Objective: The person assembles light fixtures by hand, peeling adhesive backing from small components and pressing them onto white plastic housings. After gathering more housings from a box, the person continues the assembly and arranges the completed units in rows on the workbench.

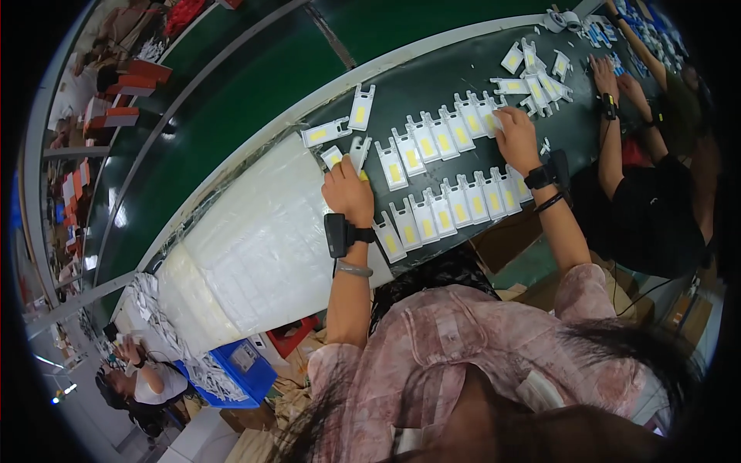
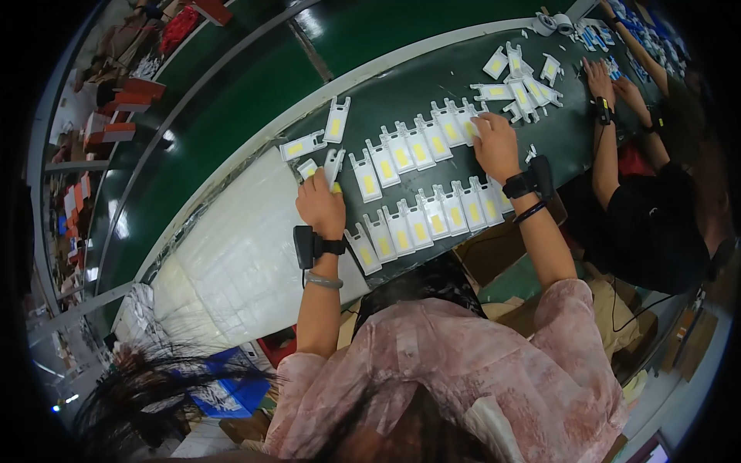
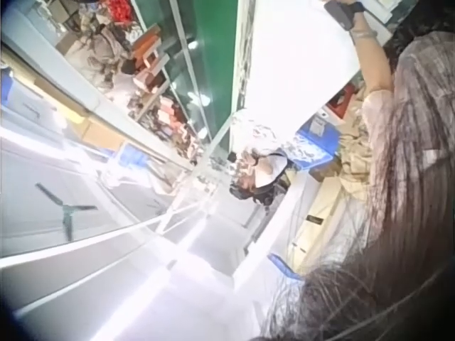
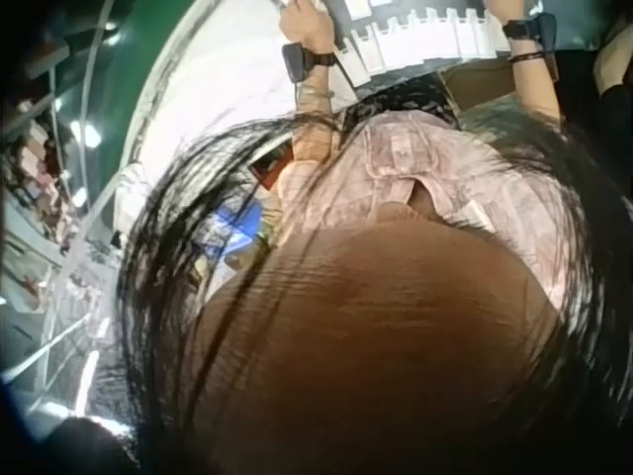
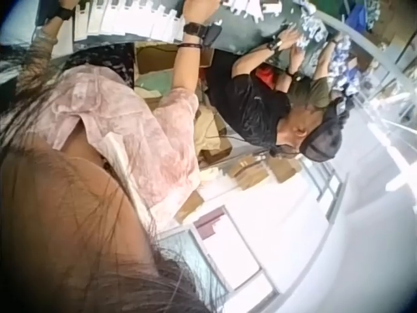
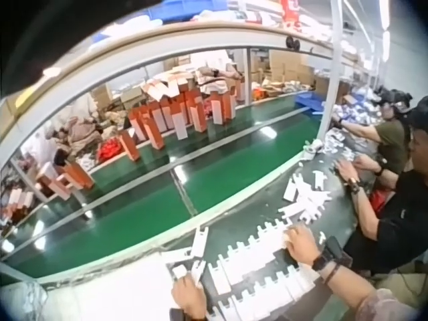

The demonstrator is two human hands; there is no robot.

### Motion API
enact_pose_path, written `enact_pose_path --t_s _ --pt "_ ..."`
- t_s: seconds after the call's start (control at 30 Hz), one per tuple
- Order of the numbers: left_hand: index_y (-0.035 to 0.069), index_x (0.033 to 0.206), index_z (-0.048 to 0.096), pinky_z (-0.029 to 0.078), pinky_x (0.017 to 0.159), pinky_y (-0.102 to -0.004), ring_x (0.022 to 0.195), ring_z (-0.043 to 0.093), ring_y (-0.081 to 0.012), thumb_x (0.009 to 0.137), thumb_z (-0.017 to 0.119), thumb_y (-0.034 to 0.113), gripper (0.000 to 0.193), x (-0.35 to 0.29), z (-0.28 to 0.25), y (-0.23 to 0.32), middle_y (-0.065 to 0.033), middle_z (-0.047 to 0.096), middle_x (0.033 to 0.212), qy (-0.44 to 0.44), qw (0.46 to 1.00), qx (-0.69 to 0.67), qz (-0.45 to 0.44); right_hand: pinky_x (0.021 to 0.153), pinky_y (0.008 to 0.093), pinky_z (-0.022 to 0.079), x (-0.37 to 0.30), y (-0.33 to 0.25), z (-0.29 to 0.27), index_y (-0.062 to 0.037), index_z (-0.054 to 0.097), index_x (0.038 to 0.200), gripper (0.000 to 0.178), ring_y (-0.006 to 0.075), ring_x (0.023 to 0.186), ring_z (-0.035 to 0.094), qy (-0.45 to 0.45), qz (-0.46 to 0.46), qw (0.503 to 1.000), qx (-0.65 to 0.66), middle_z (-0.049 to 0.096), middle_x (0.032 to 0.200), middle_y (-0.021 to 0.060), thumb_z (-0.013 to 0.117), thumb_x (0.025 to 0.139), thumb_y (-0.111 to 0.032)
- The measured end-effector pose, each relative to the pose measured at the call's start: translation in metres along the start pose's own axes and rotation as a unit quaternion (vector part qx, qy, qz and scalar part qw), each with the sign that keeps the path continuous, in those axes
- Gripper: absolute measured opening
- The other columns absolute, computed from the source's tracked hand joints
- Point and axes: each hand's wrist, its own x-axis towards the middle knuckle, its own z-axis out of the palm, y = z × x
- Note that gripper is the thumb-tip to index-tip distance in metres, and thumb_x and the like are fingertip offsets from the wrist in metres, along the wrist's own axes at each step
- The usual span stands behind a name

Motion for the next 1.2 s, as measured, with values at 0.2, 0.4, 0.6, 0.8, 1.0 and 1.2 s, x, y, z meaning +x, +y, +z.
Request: enact_pose_path --t_s 0.2,0.4,0.6,0.8,1.0,1.2 --pt "0.001 0.122 0.05 0.05 0.059 -0.0356 0.071 0.065 -0.0268 0.083 0.054 0.0 0.039 -0.01 0.0 -0.026 -0.0177 0.064 0.092 0.051 0.939 -0.293 -0.172 0.083 0.0388 0.048 0.025 -0.076 0.0 -0.0047 0.06 0.115 0.035 0.0309 0.099 0.058 -0.001 -0.056 0.994 0.093 0.058 0.113 0.0145 0.065 0.08 -0.003" --pt "0.003 0.126 0.049 0.049 0.059 -0.0232 0.067 0.062 -0.0135 0.084 0.046 -0.005 0.043 -0.034 -0.018 -0.013 -0.0098 0.062 0.107 -0.216 0.79 -0.549 -0.167 0.066 0.0257 0.047 0.013 -0.176 0.021 -0.0045 0.059 0.115 0.029 0.0157 0.076 0.057 -0.193 0.136 0.846 0.479 0.059 0.102 0.0086 0.064 0.088 -0.011" --pt "0.001 0.121 0.053 0.046 0.059 -0.022 0.071 0.06 -0.0101 0.091 0.05 -0.001 0.03 -0.008 -0.032 -0.047 -0.0066 0.065 0.099 -0.247 0.748 -0.607 -0.104 0.052 0.0217 0.043 0.014 -0.19 0.021 0.0016 0.063 0.086 0.014 0.0062 0.058 0.054 -0.434 0.113 0.771 0.452 0.058 0.07 0.001 0.06 0.092 -0.01" --pt "0.005 0.113 0.061 0.048 0.07 -0.0299 0.082 0.06 -0.02 0.085 0.061 0.001 0.028 0.007 -0.022 -0.073 -0.0083 0.064 0.098 -0.191 0.904 -0.383 0.022 0.052 0.0241 0.044 0.001 -0.209 0.032 0.0012 0.063 0.092 0.014 0.008 0.054 0.054 -0.319 0.236 0.791 0.466 0.059 0.069 0.0027 0.06 0.092 -0.012" --pt "0.005 0.108 0.063 0.045 0.087 -0.0374 0.102 0.055 -0.0312 0.073 0.062 -0.001 0.036 -0.002 -0.032 -0.061 -0.0108 0.06 0.102 -0.274 0.899 -0.235 0.249 0.063 0.0312 0.048 -0.027 -0.234 0.038 -0.0027 0.063 0.101 0.02 0.0216 0.07 0.061 -0.288 0.109 0.886 0.347 0.064 0.081 0.0107 0.068 0.084 -0.013" --pt "0.004 0.112 0.058 0.044 0.089 -0.0376 0.105 0.053 -0.0321 0.074 0.057 -0.002 0.039 0.014 -0.029 -0.062 -0.0118 0.058 0.109 -0.209 0.913 -0.287 0.203 0.07 0.0427 0.05 -0.026 -0.256 0.045 -0.0093 0.057 0.113 0.035 0.0323 0.08 0.063 -0.198 0.088 0.948 0.234 0.059 0.103 0.0127 0.068 0.08 -0.015"
